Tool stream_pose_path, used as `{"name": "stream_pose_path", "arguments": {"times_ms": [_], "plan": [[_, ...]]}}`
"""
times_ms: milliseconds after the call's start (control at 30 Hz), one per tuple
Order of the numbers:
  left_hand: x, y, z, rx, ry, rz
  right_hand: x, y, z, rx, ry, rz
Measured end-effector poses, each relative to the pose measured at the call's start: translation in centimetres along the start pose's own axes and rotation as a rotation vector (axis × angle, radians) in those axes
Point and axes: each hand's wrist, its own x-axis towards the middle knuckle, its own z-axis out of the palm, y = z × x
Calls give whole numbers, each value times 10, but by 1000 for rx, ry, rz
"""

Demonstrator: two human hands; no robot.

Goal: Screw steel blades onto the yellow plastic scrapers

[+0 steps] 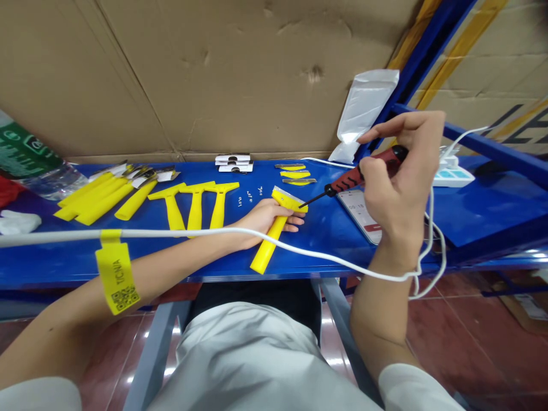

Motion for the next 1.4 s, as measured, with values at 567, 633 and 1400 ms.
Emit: {"name": "stream_pose_path", "arguments": {"times_ms": [567,633,1400], "plan": [[-2,3,3,-5,34,-5,0,11,-1,-49,10,-57],[-2,2,2,-8,24,1,0,13,-2,-73,-5,-60],[0,0,0,1,-4,9,-1,3,-2,-82,-59,-60]]}}
